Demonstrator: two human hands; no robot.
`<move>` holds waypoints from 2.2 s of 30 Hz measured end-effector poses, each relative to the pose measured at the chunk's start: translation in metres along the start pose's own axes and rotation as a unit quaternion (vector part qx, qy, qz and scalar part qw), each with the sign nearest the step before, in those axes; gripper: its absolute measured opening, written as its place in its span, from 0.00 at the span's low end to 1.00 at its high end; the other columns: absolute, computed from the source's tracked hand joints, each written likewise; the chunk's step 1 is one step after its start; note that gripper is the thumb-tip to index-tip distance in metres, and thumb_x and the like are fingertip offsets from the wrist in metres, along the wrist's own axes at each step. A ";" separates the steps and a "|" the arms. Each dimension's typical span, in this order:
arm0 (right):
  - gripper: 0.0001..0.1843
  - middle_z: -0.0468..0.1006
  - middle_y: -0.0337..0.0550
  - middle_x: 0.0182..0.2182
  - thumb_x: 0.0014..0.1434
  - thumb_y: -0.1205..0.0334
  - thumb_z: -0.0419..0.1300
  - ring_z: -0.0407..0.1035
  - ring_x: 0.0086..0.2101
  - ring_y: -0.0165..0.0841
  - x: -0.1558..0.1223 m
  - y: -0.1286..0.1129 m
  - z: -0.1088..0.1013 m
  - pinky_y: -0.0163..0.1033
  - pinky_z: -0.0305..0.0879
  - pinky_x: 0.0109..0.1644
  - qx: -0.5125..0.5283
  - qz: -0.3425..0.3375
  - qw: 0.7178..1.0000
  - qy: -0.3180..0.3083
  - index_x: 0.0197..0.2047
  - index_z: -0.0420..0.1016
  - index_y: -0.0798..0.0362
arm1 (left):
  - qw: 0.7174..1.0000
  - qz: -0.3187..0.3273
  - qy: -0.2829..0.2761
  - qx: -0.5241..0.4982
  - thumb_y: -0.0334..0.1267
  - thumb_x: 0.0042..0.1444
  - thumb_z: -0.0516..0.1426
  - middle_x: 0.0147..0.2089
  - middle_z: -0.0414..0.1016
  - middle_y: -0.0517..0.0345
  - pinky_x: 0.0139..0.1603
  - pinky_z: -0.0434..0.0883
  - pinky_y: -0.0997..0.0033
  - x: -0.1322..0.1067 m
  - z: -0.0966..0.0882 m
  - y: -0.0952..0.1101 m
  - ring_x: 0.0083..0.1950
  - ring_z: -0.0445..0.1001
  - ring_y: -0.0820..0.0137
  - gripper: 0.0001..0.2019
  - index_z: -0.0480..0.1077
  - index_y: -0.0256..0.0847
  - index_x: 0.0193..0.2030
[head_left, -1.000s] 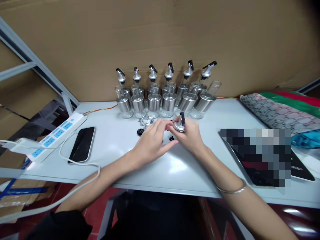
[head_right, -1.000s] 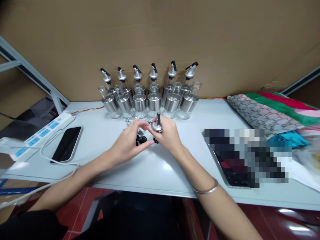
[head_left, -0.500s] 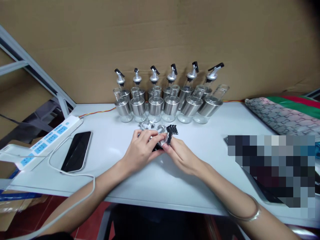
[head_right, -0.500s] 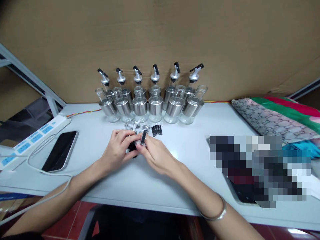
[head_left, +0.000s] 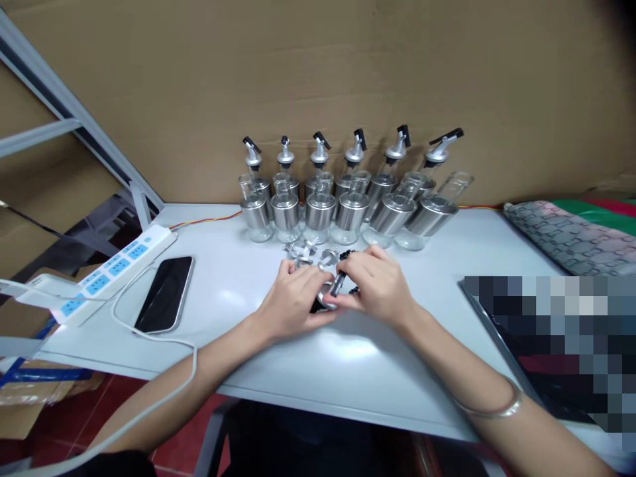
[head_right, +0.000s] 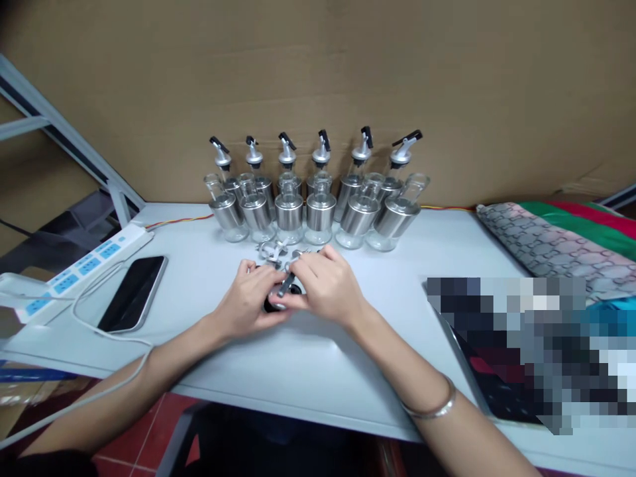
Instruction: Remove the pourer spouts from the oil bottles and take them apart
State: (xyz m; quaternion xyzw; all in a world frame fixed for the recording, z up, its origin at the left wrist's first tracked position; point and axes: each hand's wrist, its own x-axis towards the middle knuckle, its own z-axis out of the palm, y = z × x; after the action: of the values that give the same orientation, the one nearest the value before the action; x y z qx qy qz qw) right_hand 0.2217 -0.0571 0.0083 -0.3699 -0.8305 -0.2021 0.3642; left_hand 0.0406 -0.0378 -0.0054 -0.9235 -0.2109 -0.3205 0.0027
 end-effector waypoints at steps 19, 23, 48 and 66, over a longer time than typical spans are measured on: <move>0.03 0.76 0.41 0.24 0.55 0.64 0.57 0.69 0.26 0.33 -0.033 0.046 -0.005 0.37 0.60 0.32 0.057 0.415 0.903 -0.098 0.31 0.72 0.53 | 0.999 0.031 0.041 -0.015 0.43 0.60 0.53 0.26 0.72 0.61 0.38 0.56 0.66 0.003 -0.005 -0.009 0.26 0.67 0.73 0.11 0.63 0.37 0.33; 0.04 0.77 0.44 0.27 0.53 0.67 0.57 0.71 0.29 0.37 -0.045 0.054 0.002 0.39 0.60 0.33 -0.007 0.425 0.879 -0.214 0.30 0.73 0.53 | 0.999 0.031 0.042 -0.015 0.42 0.59 0.54 0.26 0.73 0.61 0.39 0.56 0.66 0.004 -0.006 -0.008 0.25 0.67 0.73 0.10 0.63 0.37 0.33; 0.13 0.81 0.48 0.35 0.57 0.67 0.53 0.73 0.33 0.38 -0.038 0.049 0.001 0.38 0.62 0.37 0.050 0.418 0.865 -0.272 0.38 0.79 0.56 | 0.998 0.022 0.050 -0.031 0.46 0.60 0.53 0.26 0.75 0.60 0.46 0.59 0.61 0.003 -0.004 -0.016 0.25 0.70 0.73 0.13 0.63 0.38 0.31; 0.14 0.79 0.49 0.36 0.57 0.71 0.51 0.72 0.36 0.40 -0.042 0.047 0.007 0.42 0.66 0.42 0.064 0.345 0.910 -0.219 0.40 0.78 0.58 | 0.998 0.034 0.050 -0.021 0.45 0.60 0.52 0.25 0.75 0.62 0.46 0.60 0.62 0.005 -0.007 -0.012 0.25 0.70 0.73 0.12 0.64 0.38 0.33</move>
State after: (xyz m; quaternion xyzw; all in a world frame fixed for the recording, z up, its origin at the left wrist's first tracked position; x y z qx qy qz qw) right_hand 0.2737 -0.0421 -0.0252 -0.6440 -0.7215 0.0760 0.2429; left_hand 0.0349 -0.0259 0.0014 -0.9128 -0.1723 -0.3703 0.0046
